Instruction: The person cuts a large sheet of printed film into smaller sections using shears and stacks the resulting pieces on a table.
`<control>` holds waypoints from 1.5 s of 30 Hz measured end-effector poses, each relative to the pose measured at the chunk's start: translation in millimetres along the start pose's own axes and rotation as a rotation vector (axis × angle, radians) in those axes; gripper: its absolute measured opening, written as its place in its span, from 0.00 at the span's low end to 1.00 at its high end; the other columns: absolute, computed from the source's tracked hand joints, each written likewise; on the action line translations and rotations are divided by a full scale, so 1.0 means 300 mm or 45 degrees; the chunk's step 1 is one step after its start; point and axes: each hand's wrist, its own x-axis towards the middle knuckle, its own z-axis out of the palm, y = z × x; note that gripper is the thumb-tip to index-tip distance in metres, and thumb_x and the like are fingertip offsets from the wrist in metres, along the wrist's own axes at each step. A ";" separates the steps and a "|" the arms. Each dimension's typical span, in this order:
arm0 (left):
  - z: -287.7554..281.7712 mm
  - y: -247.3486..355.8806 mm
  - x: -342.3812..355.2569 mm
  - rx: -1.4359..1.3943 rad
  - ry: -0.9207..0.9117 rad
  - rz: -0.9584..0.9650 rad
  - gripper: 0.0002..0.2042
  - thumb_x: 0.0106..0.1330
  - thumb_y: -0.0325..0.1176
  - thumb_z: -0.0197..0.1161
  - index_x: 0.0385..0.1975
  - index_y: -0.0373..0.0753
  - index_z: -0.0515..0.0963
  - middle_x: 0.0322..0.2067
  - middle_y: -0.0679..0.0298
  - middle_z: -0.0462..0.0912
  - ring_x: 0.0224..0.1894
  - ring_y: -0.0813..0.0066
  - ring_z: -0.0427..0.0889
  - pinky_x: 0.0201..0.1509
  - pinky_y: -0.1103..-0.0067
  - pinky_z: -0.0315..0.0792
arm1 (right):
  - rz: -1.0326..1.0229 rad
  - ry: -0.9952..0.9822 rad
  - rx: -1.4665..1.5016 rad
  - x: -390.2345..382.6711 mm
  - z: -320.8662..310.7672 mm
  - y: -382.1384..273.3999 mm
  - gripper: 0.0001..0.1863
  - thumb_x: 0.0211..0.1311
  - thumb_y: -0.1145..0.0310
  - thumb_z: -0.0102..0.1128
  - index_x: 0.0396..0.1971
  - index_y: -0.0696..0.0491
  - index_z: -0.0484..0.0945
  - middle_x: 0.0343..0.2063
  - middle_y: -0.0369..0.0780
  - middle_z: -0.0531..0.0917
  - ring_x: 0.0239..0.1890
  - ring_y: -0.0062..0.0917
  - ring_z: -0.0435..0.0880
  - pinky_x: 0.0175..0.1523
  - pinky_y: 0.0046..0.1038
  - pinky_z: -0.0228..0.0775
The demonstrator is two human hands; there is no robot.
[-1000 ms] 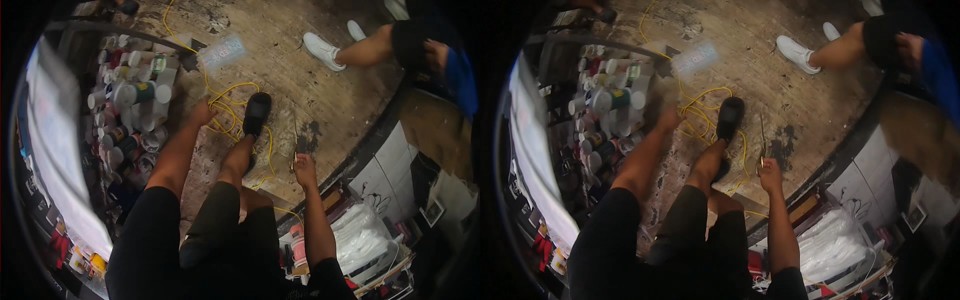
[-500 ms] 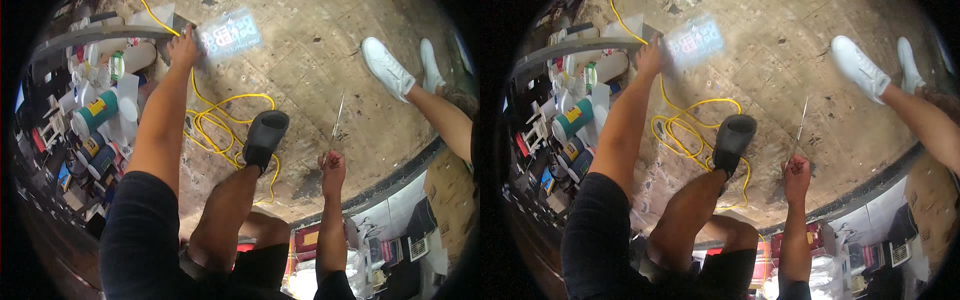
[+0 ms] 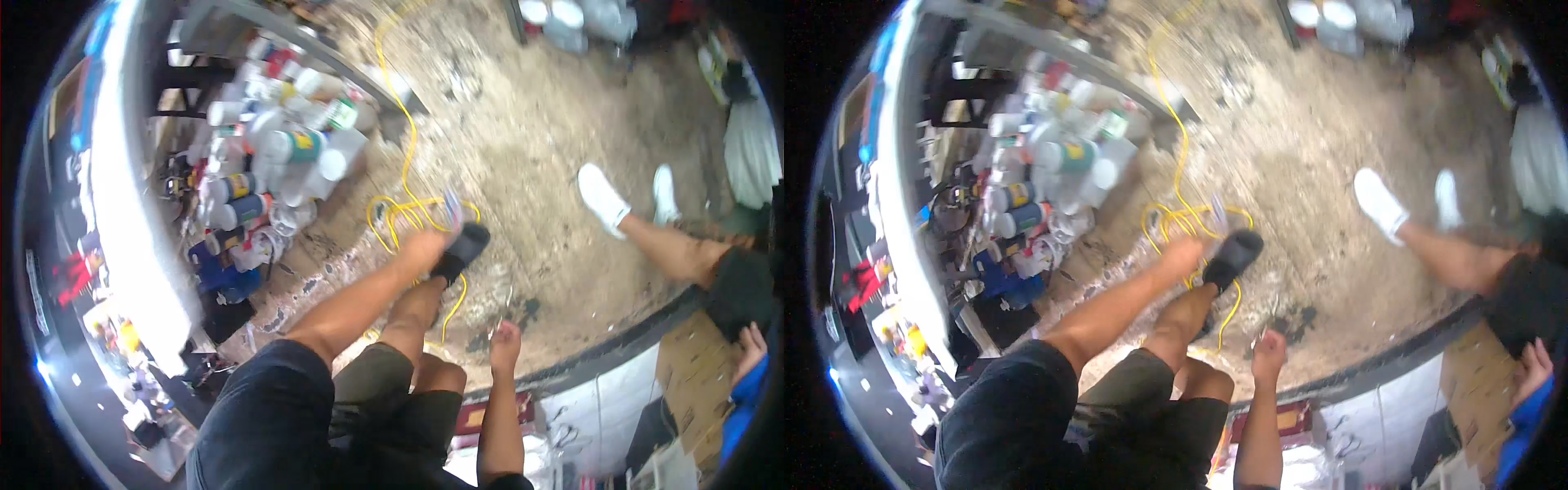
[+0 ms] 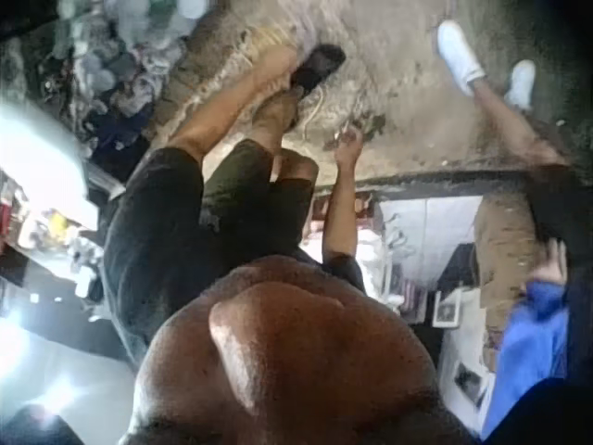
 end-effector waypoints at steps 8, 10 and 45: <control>-1.086 0.463 -0.946 -0.403 0.311 0.408 0.09 0.52 0.27 0.56 0.33 0.37 0.72 0.31 0.54 0.77 0.35 0.53 0.78 0.37 0.67 0.73 | -0.121 -0.006 0.160 -0.346 -0.161 -0.391 0.15 0.53 0.81 0.57 0.40 0.57 0.67 0.31 0.39 0.77 0.32 0.21 0.76 0.39 0.21 0.69; -1.221 0.401 -1.096 -0.572 0.803 0.253 0.09 0.57 0.29 0.54 0.37 0.35 0.72 0.28 0.53 0.79 0.31 0.58 0.80 0.35 0.68 0.72 | -0.261 -0.024 0.245 -0.408 -0.196 -0.437 0.15 0.53 0.81 0.57 0.41 0.58 0.66 0.31 0.41 0.77 0.31 0.21 0.77 0.38 0.21 0.69; -1.165 -0.085 -1.280 0.143 0.886 -0.035 0.39 0.49 0.52 0.64 0.62 0.47 0.58 0.64 0.47 0.49 0.66 0.41 0.46 0.63 0.48 0.46 | -0.362 -0.736 0.148 -1.066 0.202 -1.320 0.28 0.49 0.73 0.67 0.52 0.60 0.68 0.24 0.32 0.73 0.21 0.15 0.71 0.26 0.17 0.63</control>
